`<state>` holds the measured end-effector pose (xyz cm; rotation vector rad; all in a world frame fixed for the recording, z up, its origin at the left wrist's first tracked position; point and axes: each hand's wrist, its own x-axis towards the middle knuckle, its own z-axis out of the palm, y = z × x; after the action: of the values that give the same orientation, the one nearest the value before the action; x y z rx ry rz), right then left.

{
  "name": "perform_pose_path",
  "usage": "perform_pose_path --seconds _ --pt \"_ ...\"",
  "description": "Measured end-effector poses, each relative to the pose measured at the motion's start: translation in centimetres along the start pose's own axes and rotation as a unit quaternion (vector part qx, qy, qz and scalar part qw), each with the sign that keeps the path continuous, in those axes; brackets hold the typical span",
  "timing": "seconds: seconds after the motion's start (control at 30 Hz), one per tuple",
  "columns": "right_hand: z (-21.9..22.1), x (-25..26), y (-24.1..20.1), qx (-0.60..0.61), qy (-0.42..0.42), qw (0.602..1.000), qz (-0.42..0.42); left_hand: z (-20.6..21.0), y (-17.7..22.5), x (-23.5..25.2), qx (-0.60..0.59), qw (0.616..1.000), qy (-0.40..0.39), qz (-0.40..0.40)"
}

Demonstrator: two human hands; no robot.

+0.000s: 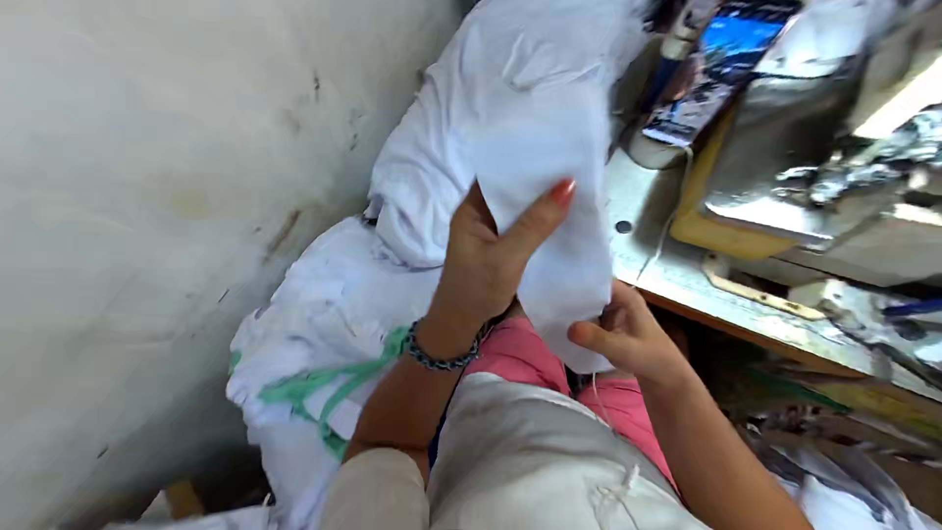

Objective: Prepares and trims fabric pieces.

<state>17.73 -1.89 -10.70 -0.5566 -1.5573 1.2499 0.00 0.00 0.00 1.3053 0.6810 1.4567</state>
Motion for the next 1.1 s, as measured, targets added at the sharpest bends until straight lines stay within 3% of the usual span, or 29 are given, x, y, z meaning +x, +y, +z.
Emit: perform_pose_path --seconds 0.17,0.33,0.43,0.6,0.77,0.97,1.1 --pt "-1.4 -4.5 2.2 -0.025 0.09 0.989 0.118 -0.3 -9.1 0.4 -0.101 0.981 0.054 -0.155" --pt "-1.6 -6.2 3.7 -0.03 0.11 0.974 0.194 0.1 -10.4 0.2 -0.064 0.991 0.007 -0.119" --pt "-2.5 -5.5 2.7 -0.161 0.157 0.97 0.097 0.8 -10.8 -0.3 -0.034 0.996 -0.06 -0.058" --pt "-2.7 -3.2 -1.0 -0.302 0.305 0.9 -0.081 1.9 -11.7 -1.3 0.007 0.992 -0.126 0.024" --pt "-1.7 -2.5 -1.9 -0.347 0.314 0.88 -0.085 2.0 -11.6 -1.6 0.021 0.984 -0.171 0.033" --pt "-3.0 -2.6 -2.5 -0.286 0.254 0.924 -0.006 1.2 -12.1 -2.1 0.026 0.975 -0.222 0.01" --pt "-2.2 -2.5 -1.5 -0.43 0.282 0.849 -0.117 1.3 -12.5 -2.7 -0.019 0.981 -0.189 -0.047"
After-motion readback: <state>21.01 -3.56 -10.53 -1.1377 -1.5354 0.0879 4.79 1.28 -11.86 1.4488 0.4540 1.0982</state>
